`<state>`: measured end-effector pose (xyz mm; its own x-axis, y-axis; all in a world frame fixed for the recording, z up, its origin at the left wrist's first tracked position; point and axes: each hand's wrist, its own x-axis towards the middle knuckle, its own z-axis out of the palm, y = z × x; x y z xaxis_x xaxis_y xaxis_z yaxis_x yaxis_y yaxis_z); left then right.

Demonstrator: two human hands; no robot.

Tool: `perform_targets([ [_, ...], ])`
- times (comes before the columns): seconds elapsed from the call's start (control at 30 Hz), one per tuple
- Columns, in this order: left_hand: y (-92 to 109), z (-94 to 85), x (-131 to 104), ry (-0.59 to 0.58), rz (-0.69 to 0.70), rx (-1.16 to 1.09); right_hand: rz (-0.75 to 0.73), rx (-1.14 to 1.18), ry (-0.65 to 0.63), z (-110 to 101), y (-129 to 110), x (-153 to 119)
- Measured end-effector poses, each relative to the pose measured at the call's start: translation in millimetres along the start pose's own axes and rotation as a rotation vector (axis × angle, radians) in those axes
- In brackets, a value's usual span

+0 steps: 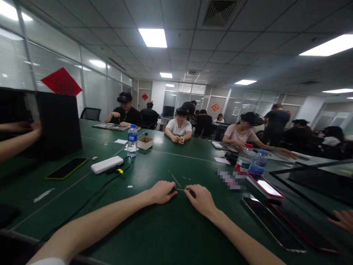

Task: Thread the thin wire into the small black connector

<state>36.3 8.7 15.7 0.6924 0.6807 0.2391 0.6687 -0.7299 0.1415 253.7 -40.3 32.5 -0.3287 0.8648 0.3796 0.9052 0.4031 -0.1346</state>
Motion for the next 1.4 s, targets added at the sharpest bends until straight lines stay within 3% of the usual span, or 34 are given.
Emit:
perform_targets([
  [0.3,-1.0,0.5,-2.6,-0.003,0.033,-0.023,-0.013,-0.035,0.033,-0.8,-2.6,-1.8],
  [0.63,-0.2,0.6,-4.2,0.006,0.066,-0.044,0.022,-0.012,-0.027,-7.6,-6.8,-3.8],
  [1.4,-1.0,2.7,-2.2,-0.014,0.026,-0.071,0.040,0.017,-0.065,-4.2,-4.1,-2.6],
])
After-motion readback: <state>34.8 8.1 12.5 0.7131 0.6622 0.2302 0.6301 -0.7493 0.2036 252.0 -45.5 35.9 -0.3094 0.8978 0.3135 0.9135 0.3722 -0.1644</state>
